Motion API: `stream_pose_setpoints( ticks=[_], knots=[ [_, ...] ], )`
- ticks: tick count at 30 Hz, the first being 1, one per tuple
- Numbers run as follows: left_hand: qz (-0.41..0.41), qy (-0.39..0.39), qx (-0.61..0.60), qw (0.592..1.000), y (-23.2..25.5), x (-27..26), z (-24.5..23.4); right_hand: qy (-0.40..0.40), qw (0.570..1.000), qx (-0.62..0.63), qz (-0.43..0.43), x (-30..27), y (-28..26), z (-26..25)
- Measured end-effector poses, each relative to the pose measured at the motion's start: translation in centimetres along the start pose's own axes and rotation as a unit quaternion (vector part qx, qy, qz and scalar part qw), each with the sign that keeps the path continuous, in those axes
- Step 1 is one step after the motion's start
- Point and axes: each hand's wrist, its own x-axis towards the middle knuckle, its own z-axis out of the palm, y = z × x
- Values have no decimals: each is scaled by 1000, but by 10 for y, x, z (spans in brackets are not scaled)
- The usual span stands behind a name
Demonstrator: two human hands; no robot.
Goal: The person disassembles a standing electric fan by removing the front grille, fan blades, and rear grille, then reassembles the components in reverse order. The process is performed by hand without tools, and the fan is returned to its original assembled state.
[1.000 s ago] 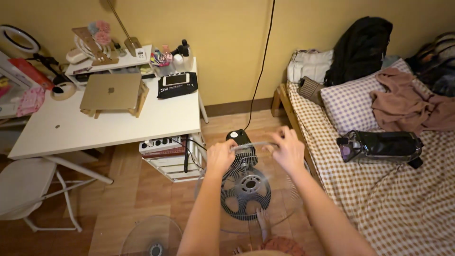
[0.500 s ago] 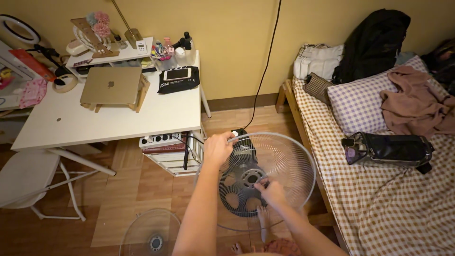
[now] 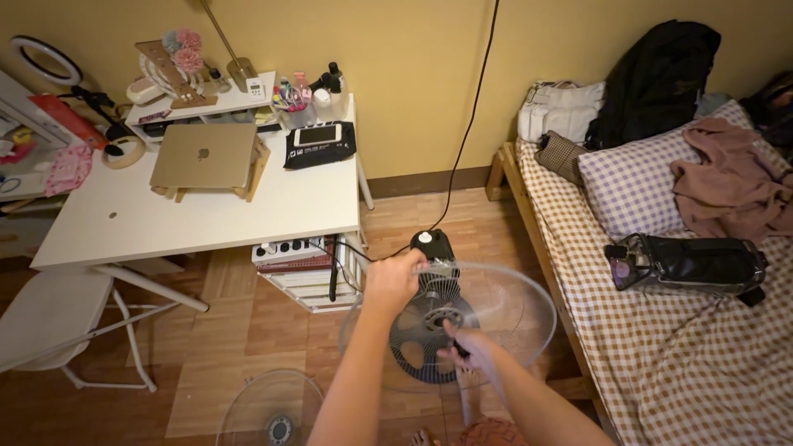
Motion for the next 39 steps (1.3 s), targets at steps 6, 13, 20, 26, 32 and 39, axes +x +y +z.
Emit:
stream_pose_setpoints(
  ticks=[6,13,20,26,32,39],
  knots=[
    [-16,-10,13,1000,-8,-6,-22,-93,990,49,89,-3,5,13],
    [43,26,-70,996,-20,-8,-12,-56,989,136,28,26,20,25],
    [32,60,-76,995,-19,-2,-4,-88,976,195,-46,16,-6,30],
    [59,93,-50,993,-19,12,3,-42,993,90,-59,28,-23,31],
    [68,173,15,982,-20,23,14,70,992,-8,-108,58,-33,28],
    [-134,308,57,940,-16,-41,56,103,986,39,-121,70,-24,38]
  ],
)
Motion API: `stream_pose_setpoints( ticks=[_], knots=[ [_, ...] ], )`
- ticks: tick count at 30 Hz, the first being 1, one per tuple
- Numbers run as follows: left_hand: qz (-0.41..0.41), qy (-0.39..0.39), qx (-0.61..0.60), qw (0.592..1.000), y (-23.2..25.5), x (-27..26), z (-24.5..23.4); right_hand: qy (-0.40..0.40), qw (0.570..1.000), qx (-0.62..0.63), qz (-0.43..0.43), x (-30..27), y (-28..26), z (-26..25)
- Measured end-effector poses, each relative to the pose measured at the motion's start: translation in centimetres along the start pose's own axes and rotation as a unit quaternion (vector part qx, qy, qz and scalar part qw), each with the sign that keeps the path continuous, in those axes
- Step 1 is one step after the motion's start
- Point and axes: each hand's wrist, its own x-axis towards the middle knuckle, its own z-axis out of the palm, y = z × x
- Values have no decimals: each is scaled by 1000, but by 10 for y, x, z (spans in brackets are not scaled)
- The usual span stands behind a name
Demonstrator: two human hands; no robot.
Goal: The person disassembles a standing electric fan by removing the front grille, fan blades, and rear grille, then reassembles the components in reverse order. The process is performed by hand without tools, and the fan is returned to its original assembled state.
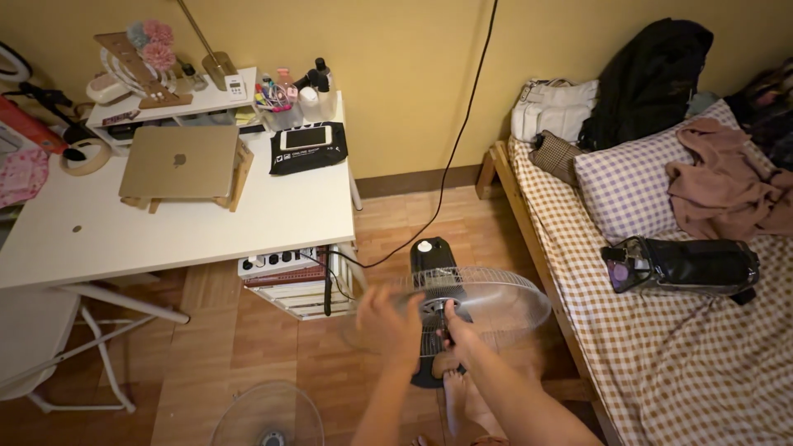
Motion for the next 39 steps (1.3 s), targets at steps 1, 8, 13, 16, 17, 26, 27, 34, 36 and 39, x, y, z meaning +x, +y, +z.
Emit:
stream_pose_setpoints(
  ticks=[1,8,13,16,17,26,27,34,36,39],
  knots=[
    [-10,20,12,1000,-2,-12,0,17,1000,0,-7,-2,-1,-1],
    [105,-44,4,993,-38,-29,-11,-56,997,51,19,-16,-12,-4],
    [57,-219,-92,970,-54,-67,12,-129,989,44,-53,-18,-6,-14],
    [-340,-256,-203,882,-56,-96,61,-138,988,42,-47,-16,-4,-23],
    [-418,-259,-257,832,-59,-102,79,-122,991,38,-38,-15,-6,-30],
    [-645,-223,-376,626,-81,-118,157,-8,994,-74,-77,-31,-29,-29],
    [-640,-209,-389,628,-78,-121,160,-1,994,-71,-88,-33,-31,-29],
    [-652,-146,-352,656,-68,-123,174,39,985,-116,-122,-26,-38,-29],
    [-659,-136,-346,654,-67,-122,175,47,976,-133,-163,-20,-35,-27],
    [-680,-144,-300,653,-61,-117,175,69,959,-152,-228,-9,-29,-26]
  ],
)
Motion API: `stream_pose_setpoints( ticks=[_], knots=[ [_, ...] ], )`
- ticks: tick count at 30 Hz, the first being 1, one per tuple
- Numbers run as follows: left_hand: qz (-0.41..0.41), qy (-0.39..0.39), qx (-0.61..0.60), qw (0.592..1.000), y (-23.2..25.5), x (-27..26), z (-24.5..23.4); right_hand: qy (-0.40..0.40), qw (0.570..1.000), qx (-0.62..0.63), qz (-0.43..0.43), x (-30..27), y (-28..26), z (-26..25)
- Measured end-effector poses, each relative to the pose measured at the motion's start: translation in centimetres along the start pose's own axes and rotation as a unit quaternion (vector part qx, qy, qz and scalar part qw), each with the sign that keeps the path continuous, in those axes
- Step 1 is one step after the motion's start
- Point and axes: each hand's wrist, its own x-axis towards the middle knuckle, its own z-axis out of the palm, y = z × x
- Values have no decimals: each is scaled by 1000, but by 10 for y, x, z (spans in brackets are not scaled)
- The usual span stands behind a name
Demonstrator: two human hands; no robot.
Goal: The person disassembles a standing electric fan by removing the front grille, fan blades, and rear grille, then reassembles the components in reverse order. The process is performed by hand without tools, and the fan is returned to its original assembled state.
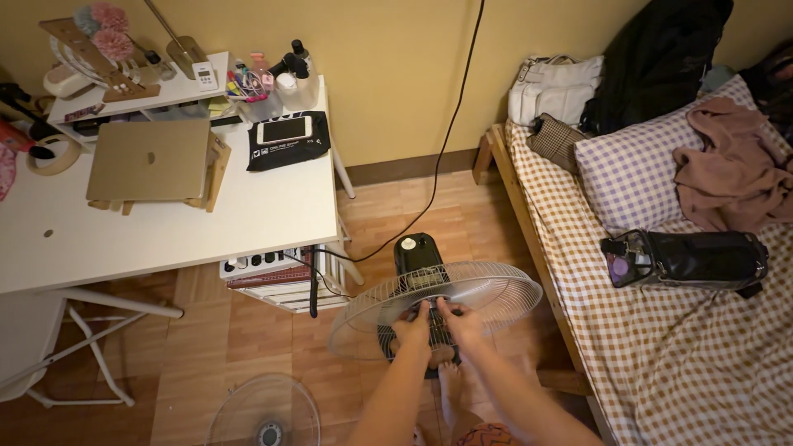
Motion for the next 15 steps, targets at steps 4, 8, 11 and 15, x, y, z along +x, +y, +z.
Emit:
stream_pose_setpoints(
  ticks=[4,8,11,15],
  knots=[
    [43,-14,-23,999,2,-8,-1,-37,997,65,35,12,19,1],
    [-3,-57,26,998,1,-10,-7,-231,916,315,96,16,34,-18],
    [-65,-97,-15,993,-6,-2,-8,-186,922,320,114,-7,35,-21],
    [-141,-178,-82,970,-7,-1,-3,-189,912,344,120,-45,16,-23]
  ],
)
